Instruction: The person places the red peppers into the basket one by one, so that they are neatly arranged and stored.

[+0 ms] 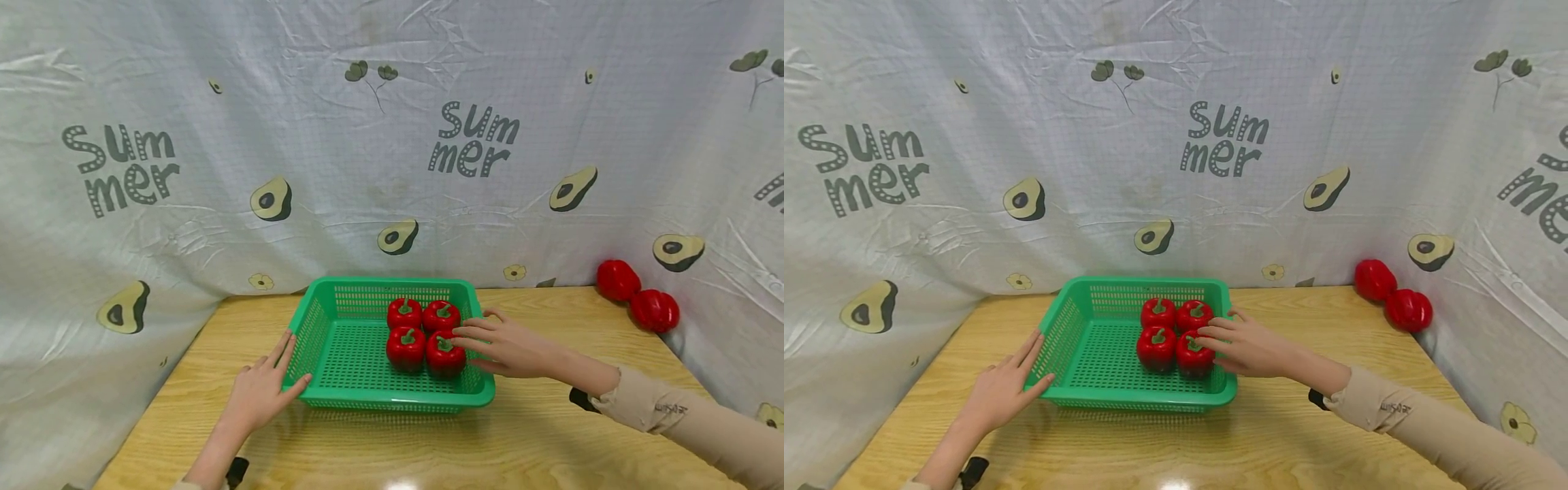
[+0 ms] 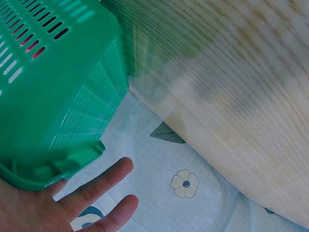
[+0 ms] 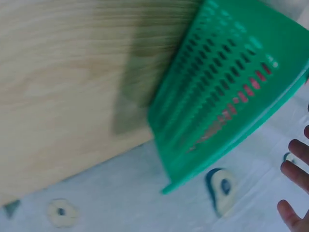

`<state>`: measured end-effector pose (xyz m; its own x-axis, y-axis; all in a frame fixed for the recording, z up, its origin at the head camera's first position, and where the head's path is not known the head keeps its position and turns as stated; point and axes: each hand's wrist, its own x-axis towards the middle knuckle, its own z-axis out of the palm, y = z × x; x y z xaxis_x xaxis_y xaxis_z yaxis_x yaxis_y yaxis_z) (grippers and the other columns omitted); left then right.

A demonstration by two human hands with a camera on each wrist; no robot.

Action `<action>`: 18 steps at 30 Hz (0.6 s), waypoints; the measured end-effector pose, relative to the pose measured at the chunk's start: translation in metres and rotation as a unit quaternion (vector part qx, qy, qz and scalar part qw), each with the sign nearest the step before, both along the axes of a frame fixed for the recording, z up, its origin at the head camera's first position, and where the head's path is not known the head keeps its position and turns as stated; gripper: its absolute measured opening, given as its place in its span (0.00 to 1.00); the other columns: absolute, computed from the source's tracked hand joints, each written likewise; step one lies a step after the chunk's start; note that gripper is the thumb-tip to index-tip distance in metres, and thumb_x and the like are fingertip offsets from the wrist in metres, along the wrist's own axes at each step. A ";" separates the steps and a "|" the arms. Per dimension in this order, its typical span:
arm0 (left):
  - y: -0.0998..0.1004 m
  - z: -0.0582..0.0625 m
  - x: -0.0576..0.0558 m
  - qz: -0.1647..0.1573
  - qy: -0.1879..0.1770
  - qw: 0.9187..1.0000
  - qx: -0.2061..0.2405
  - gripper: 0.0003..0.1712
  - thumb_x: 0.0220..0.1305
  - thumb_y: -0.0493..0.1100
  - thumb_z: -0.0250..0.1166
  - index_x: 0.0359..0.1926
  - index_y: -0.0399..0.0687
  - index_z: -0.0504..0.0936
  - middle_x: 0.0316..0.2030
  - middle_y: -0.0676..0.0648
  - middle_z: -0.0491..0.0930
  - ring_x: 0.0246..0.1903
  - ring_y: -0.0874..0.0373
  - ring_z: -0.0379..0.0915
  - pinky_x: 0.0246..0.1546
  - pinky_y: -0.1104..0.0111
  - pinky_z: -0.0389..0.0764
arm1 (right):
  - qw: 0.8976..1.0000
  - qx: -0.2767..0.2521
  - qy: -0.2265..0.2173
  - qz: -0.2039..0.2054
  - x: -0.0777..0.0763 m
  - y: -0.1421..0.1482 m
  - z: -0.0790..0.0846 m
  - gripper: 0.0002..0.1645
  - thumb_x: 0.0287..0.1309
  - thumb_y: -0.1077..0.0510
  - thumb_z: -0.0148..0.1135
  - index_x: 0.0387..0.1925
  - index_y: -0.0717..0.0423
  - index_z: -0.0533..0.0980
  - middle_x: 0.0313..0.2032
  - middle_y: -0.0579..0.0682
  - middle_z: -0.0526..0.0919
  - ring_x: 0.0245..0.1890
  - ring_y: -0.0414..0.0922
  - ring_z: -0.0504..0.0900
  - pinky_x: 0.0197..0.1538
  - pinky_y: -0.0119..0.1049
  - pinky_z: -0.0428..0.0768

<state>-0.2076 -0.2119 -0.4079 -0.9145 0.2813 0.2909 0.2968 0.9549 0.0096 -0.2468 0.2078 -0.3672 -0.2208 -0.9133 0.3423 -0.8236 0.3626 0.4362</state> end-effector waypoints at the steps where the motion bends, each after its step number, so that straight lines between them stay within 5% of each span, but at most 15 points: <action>1: 0.000 0.000 0.000 0.000 0.000 1.000 0.000 0.43 0.57 0.64 0.53 0.65 0.40 0.59 0.65 0.41 0.58 0.45 0.41 0.74 0.27 0.56 0.73 | 1.000 -0.010 0.001 -0.005 0.000 0.005 -0.002 0.30 0.46 0.49 0.65 0.53 0.51 0.71 0.49 0.47 0.77 0.49 0.45 0.74 0.47 0.47 0.69; 6: -0.001 -0.001 0.000 0.000 0.002 1.000 0.002 0.43 0.57 0.63 0.54 0.65 0.40 0.59 0.65 0.41 0.58 0.44 0.41 0.74 0.26 0.57 0.72 | 0.998 -0.063 0.004 -0.022 0.001 0.029 -0.015 0.20 0.61 0.48 0.49 0.49 0.54 0.74 0.46 0.48 0.79 0.45 0.45 0.75 0.45 0.43 0.69; 11: -0.002 -0.001 0.001 0.002 -0.001 1.000 0.002 0.43 0.56 0.62 0.54 0.65 0.40 0.59 0.65 0.41 0.58 0.44 0.41 0.74 0.25 0.58 0.72 | 0.992 -0.119 0.011 -0.041 -0.003 0.053 -0.029 0.27 0.66 0.45 0.33 0.47 0.55 0.75 0.43 0.49 0.79 0.42 0.45 0.74 0.45 0.42 0.67; 18: 0.000 0.000 0.001 0.001 0.003 1.000 0.001 0.43 0.57 0.64 0.52 0.65 0.41 0.58 0.65 0.42 0.57 0.44 0.41 0.75 0.26 0.57 0.73 | 0.979 -0.184 0.016 -0.088 -0.017 0.097 -0.047 0.30 0.66 0.44 0.33 0.42 0.59 0.76 0.39 0.52 0.79 0.40 0.48 0.74 0.43 0.44 0.66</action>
